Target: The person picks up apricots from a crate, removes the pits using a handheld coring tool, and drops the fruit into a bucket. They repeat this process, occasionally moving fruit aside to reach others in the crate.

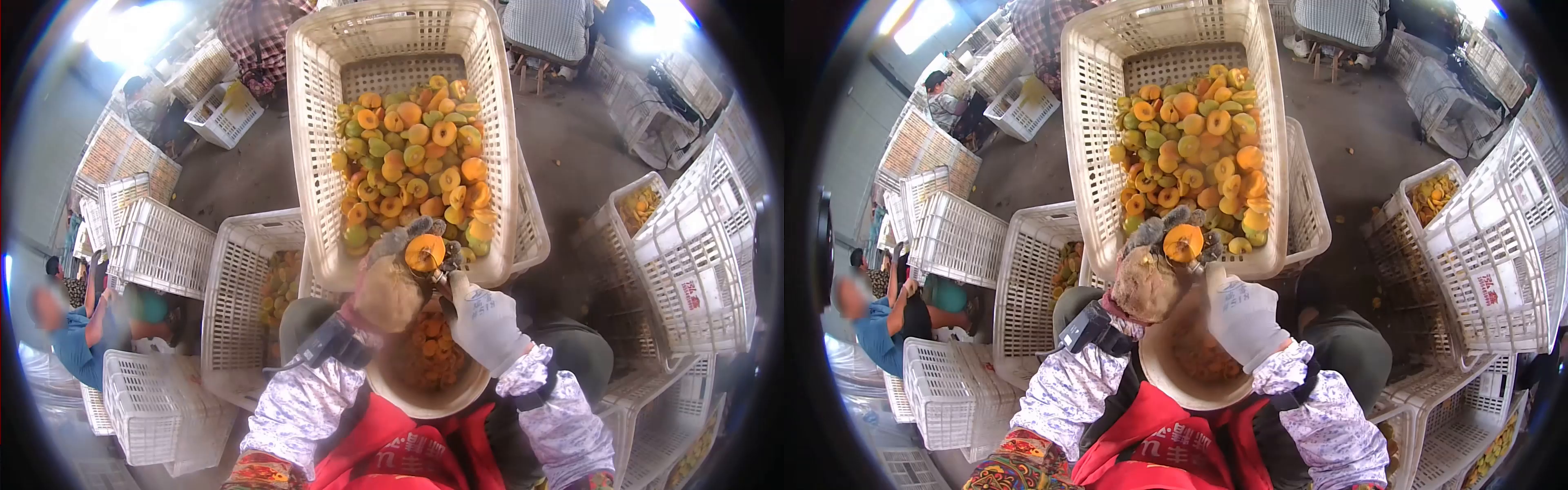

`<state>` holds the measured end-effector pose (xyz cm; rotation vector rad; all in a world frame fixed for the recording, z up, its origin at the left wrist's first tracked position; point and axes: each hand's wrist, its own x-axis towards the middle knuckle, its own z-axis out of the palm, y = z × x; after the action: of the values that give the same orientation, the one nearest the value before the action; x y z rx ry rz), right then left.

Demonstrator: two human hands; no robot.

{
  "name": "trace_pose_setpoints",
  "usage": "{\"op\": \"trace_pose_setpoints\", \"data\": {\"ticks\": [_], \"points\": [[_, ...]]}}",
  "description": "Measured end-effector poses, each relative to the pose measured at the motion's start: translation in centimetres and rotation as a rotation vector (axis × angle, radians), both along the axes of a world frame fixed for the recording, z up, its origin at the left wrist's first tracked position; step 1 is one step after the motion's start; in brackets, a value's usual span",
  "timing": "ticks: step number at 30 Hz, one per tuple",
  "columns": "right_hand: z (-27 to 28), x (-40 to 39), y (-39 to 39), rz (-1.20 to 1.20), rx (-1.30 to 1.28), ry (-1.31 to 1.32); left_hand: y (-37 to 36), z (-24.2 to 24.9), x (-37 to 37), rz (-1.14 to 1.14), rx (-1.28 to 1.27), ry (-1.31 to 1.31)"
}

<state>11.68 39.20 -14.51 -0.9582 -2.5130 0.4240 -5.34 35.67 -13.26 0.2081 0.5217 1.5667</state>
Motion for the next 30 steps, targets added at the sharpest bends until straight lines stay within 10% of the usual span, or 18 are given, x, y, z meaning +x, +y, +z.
{"op": "trace_pose_setpoints", "data": {"ticks": [1,3,4,7,30], "points": [[-0.4,-0.2,-0.1,0.013,0.026,-0.011,0.1,-1.2,-0.6,0.002,-0.006,-0.005],[-0.3,-0.5,-0.2,0.032,0.055,-0.027,0.3,-4.6,-2.2,0.088,0.327,1.565],[0.3,-0.6,-0.3,0.011,0.021,-0.030,0.3,-4.2,-2.0,0.089,0.325,1.560],[0.4,-0.7,-0.1,-0.012,0.007,-0.025,0.3,-2.9,-0.6,0.010,0.182,0.017],[-1.6,-1.8,-0.9,0.081,-0.186,0.016,0.4,-2.6,-1.2,0.038,-0.058,-0.066]]}}
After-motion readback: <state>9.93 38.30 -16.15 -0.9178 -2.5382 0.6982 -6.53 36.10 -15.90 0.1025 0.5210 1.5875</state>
